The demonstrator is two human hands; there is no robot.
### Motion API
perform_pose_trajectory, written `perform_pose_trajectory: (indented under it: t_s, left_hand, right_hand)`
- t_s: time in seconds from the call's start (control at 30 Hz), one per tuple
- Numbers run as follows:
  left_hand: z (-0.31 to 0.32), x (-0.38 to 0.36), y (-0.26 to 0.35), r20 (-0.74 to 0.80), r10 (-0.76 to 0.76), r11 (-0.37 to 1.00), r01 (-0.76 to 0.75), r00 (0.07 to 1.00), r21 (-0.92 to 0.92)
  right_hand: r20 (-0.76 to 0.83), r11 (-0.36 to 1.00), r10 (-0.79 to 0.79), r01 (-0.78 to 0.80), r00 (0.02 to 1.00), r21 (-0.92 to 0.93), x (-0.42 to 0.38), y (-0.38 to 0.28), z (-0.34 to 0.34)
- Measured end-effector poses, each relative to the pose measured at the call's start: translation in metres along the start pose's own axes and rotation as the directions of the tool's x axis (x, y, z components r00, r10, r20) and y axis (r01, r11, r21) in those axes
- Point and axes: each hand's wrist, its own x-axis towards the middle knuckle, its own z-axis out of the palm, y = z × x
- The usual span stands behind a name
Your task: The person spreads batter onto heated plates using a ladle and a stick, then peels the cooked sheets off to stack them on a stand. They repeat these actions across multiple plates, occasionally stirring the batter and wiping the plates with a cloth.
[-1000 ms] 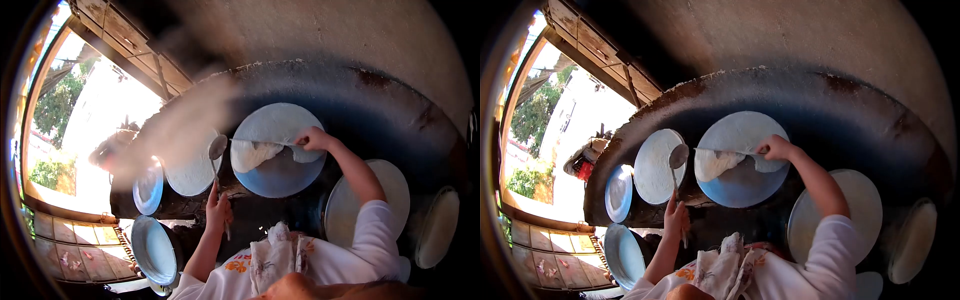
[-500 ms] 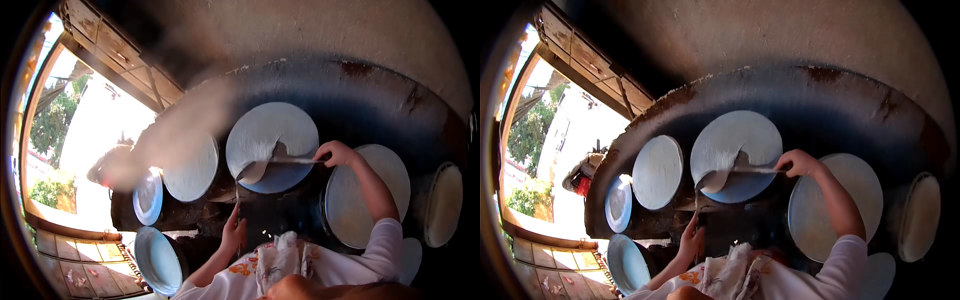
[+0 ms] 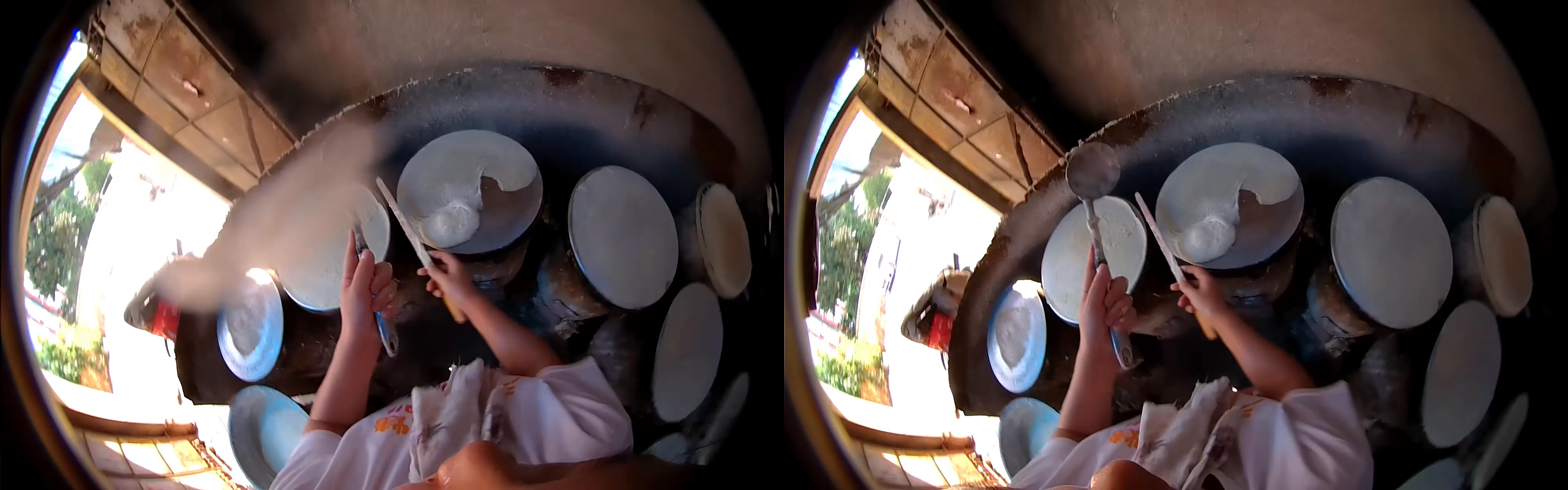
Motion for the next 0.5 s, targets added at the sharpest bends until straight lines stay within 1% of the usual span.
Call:
perform_pose_trajectory:
  t_s: [0.03,0.07,0.13,0.17,0.2,0.23,0.27,0.33,0.37,0.4,0.47,0.5]
  left_hand:
    - [-0.017,0.001,0.009,0.08,-0.009,0.998,0.015,0.997,-0.068]
    - [-0.029,-0.01,0.015,0.128,-0.031,0.987,0.051,0.991,-0.155]
    - [-0.041,-0.021,0.025,0.104,-0.031,0.998,0.037,0.994,-0.054]
    - [-0.046,-0.035,0.034,0.074,-0.053,0.999,0.052,0.996,0.014]
    - [-0.053,-0.045,0.04,0.08,-0.073,0.997,0.071,0.994,0.029]
    - [-0.054,-0.047,0.046,0.102,-0.079,0.996,0.075,0.992,0.043]
    - [-0.054,-0.049,0.051,0.121,-0.086,0.995,0.08,0.989,0.055]
    - [-0.062,-0.061,0.059,0.209,-0.121,0.992,0.124,0.97,-0.001]
    - [-0.064,-0.065,0.065,0.258,-0.12,0.991,0.133,0.959,-0.032]
    - [-0.064,-0.078,0.075,0.39,-0.111,0.965,0.192,0.914,-0.176]
    - [-0.043,-0.115,0.101,0.398,-0.116,0.915,0.253,0.91,-0.313]
    - [-0.045,-0.12,0.113,0.569,-0.056,0.932,0.247,0.82,-0.264]
  right_hand:
    - [-0.12,1.0,-0.026,0.026,0.992,0.002,0.019,0.031,0.025]
    - [-0.206,0.99,0.002,0.027,0.979,0.135,0.02,0.04,0.046]
    - [-0.347,0.964,0.05,0.046,0.936,0.264,-0.004,0.057,0.053]
    - [-0.374,0.958,0.053,0.059,0.926,0.28,-0.018,0.058,0.048]
    - [-0.377,0.966,-0.027,0.122,0.926,0.23,-0.038,0.06,0.044]
    - [-0.431,0.968,-0.047,0.148,0.901,0.203,-0.049,0.055,0.042]
    - [-0.483,0.97,-0.065,0.169,0.873,0.175,-0.058,0.052,0.038]
    - [-0.549,0.974,-0.097,0.192,0.831,0.119,-0.061,0.041,0.028]
    - [-0.602,0.975,-0.061,0.178,0.796,0.136,-0.055,0.033,0.019]
    - [-0.63,0.976,-0.068,0.182,0.774,0.118,-0.051,0.02,0.016]
    - [-0.679,0.952,-0.086,0.26,0.729,0.158,-0.033,0.004,0.004]
    - [-0.673,0.962,-0.114,0.251,0.731,0.109,-0.026,-0.002,0.004]
